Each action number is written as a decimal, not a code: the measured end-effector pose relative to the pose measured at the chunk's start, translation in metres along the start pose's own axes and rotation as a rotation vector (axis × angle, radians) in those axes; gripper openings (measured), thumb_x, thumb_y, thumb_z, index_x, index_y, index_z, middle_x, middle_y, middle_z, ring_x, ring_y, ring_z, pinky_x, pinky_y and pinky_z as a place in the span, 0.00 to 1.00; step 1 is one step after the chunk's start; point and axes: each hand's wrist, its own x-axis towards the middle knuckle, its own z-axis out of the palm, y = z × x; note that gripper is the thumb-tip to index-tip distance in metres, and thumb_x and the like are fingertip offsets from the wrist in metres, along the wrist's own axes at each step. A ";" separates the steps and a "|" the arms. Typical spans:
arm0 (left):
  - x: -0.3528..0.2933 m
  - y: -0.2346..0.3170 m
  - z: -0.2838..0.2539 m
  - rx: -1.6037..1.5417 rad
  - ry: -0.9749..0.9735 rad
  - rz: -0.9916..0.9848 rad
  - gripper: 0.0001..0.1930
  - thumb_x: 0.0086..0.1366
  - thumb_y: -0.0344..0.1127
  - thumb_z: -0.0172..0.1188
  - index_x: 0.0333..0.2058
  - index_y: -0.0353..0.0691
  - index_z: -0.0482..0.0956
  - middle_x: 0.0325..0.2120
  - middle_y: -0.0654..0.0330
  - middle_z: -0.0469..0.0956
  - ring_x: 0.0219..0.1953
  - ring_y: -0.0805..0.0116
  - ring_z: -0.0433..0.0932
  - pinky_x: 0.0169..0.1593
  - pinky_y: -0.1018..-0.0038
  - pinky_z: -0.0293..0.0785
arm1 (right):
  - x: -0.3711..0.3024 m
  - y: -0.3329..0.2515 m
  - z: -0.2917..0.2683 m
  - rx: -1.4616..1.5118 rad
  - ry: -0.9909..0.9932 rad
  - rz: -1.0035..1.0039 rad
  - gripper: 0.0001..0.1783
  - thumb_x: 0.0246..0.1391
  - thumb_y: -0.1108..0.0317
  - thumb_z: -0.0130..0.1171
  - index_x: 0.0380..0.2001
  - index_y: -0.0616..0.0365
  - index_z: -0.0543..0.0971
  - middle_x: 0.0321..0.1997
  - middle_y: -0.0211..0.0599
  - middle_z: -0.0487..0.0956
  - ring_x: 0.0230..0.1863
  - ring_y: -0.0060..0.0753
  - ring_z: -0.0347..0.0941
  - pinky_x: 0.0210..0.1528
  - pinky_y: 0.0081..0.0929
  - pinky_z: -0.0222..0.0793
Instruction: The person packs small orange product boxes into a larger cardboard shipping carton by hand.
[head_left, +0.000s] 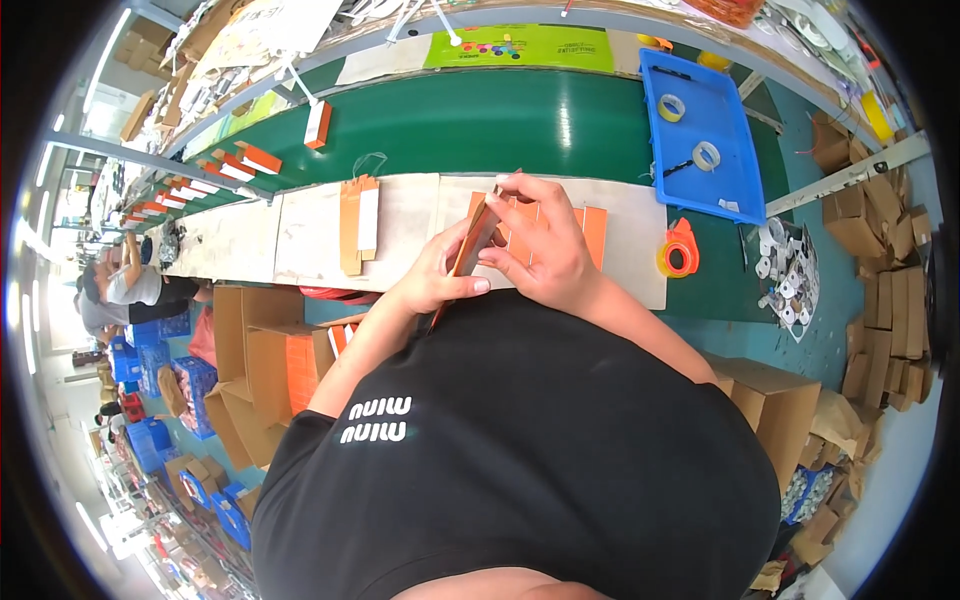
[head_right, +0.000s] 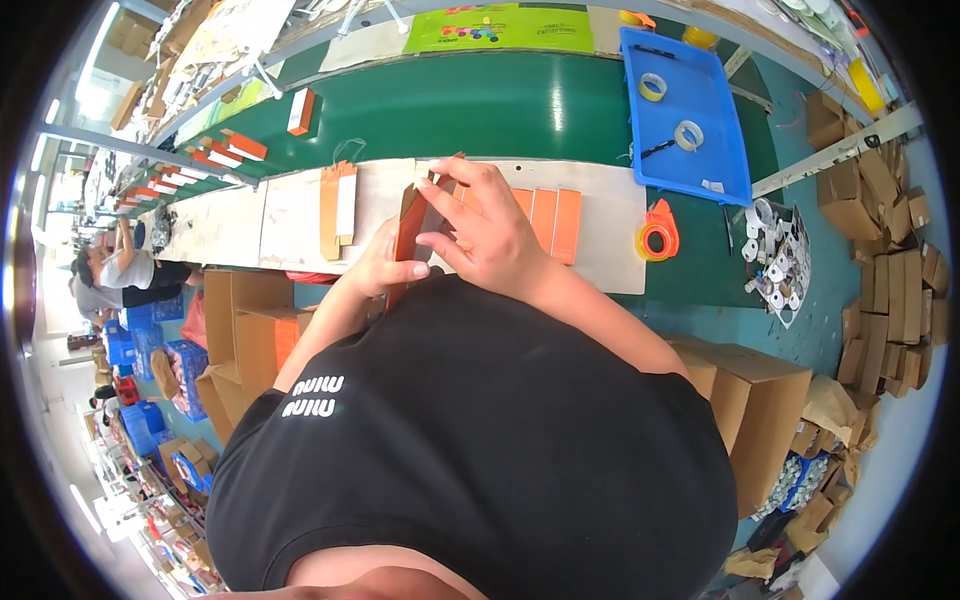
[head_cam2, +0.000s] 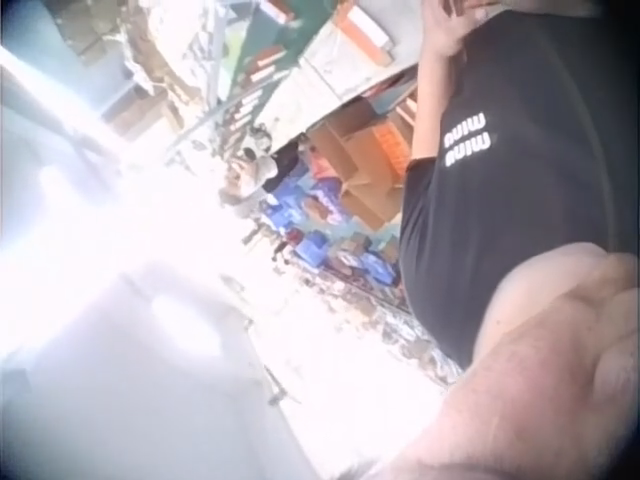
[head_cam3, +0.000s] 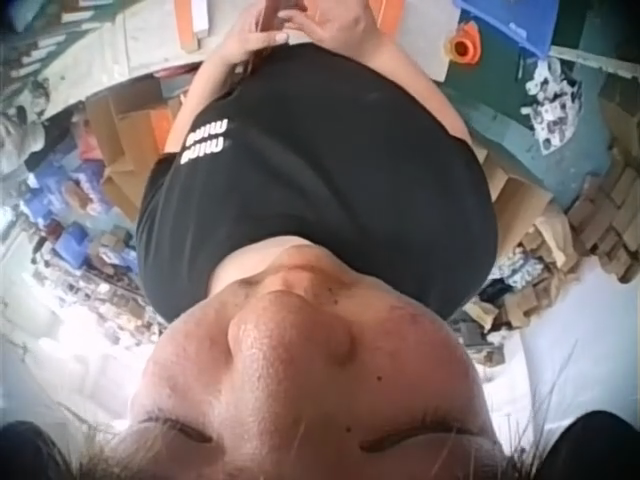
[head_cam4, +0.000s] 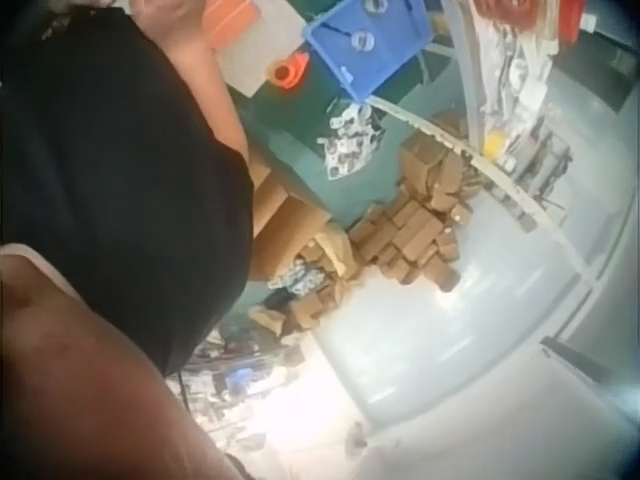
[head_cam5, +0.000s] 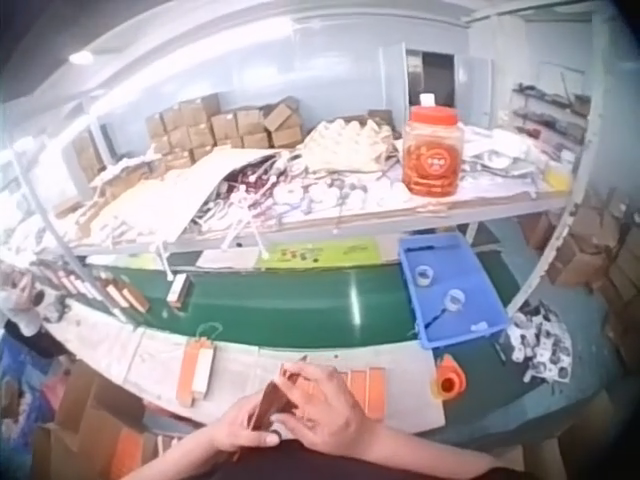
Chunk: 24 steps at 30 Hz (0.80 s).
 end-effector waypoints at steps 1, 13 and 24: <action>0.000 0.000 0.001 0.006 -0.007 0.000 0.47 0.52 0.44 0.74 0.67 0.31 0.65 0.54 0.56 0.73 0.59 0.64 0.71 0.66 0.63 0.65 | -0.003 -0.003 0.003 0.059 0.042 0.036 0.33 0.45 0.65 0.80 0.54 0.62 0.78 0.59 0.48 0.71 0.55 0.48 0.71 0.53 0.40 0.74; -0.005 0.010 0.002 0.548 0.262 -0.027 0.38 0.46 0.48 0.82 0.53 0.33 0.78 0.41 0.55 0.84 0.44 0.62 0.84 0.52 0.65 0.78 | -0.012 -0.010 -0.023 0.114 -0.030 0.140 0.09 0.56 0.75 0.67 0.31 0.59 0.73 0.34 0.38 0.75 0.38 0.44 0.72 0.39 0.34 0.71; 0.001 -0.012 0.020 0.814 0.244 0.597 0.69 0.38 0.53 0.86 0.75 0.49 0.49 0.61 0.39 0.71 0.57 0.40 0.78 0.52 0.54 0.82 | -0.012 -0.025 -0.047 0.234 -0.233 0.142 0.10 0.52 0.83 0.62 0.32 0.58 0.73 0.30 0.37 0.77 0.30 0.43 0.72 0.35 0.35 0.67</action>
